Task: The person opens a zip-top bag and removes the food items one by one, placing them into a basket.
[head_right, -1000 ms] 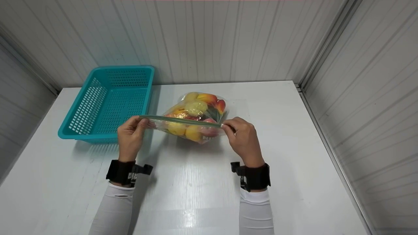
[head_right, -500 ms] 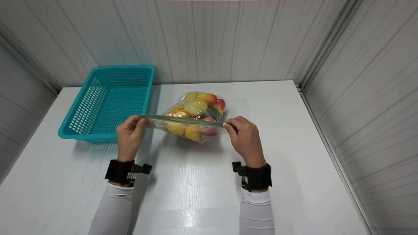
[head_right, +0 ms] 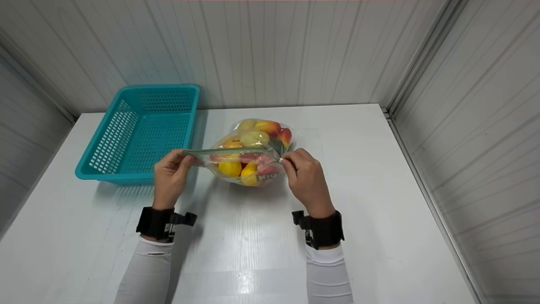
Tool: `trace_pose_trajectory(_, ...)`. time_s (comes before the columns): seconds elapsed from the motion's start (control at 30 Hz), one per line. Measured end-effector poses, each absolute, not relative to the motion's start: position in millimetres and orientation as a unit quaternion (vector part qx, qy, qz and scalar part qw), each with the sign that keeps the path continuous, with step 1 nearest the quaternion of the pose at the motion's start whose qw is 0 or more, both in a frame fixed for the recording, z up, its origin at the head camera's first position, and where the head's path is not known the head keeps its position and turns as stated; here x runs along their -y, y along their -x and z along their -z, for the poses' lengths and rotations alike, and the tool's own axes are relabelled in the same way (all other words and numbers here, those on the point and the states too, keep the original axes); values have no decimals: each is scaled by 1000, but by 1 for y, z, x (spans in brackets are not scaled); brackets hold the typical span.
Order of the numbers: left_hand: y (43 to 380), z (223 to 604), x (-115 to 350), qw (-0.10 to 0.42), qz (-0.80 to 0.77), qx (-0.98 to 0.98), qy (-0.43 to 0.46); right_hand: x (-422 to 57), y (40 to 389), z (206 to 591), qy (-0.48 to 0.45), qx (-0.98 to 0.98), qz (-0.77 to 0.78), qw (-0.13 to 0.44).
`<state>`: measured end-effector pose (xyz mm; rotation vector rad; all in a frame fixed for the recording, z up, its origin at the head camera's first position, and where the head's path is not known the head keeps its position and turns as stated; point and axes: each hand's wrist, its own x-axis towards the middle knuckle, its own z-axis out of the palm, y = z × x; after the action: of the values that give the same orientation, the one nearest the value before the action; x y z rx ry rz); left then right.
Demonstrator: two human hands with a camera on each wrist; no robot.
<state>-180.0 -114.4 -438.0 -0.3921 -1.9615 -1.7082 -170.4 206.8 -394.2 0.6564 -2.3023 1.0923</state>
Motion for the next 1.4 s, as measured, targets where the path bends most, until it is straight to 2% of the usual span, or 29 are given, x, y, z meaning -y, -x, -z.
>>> trace_pose_trajectory(0.23, 177, 435, 113, 191, 637, 730, 156, -189, 169, 397, -284, 826, -398, 280)
trace_pose_trajectory(0.37, 177, 434, 111, 153, 642, 731, 172, -180, 169, 399, -297, 821, -405, 271)
trace_pose_trajectory(0.5, 176, 433, 107, 142, 603, 766, 170, -175, 168, 400, -304, 822, -410, 252)
trace_pose_trajectory(0.63, 176, 434, 101, 177, 546, 803, 160, -175, 169, 402, -306, 826, -414, 231)
trace_pose_trajectory(0.8, 177, 437, 93, 233, 551, 788, 144, -184, 172, 403, -299, 828, -438, 184)
trace_pose_trajectory(0.97, 177, 438, 90, 280, 583, 753, 118, -201, 177, 406, -274, 836, -462, 112)
trace_pose_trajectory(1.17, 176, 435, 89, 295, 618, 724, 89, -209, 183, 413, -276, 868, -411, 15)
trace_pose_trajectory(1.27, 173, 430, 87, 303, 622, 716, 91, -208, 186, 418, -290, 869, -400, 2)
trace_pose_trajectory(1.4, 164, 415, 84, 322, 619, 709, 104, -208, 188, 422, -294, 868, -400, 29)
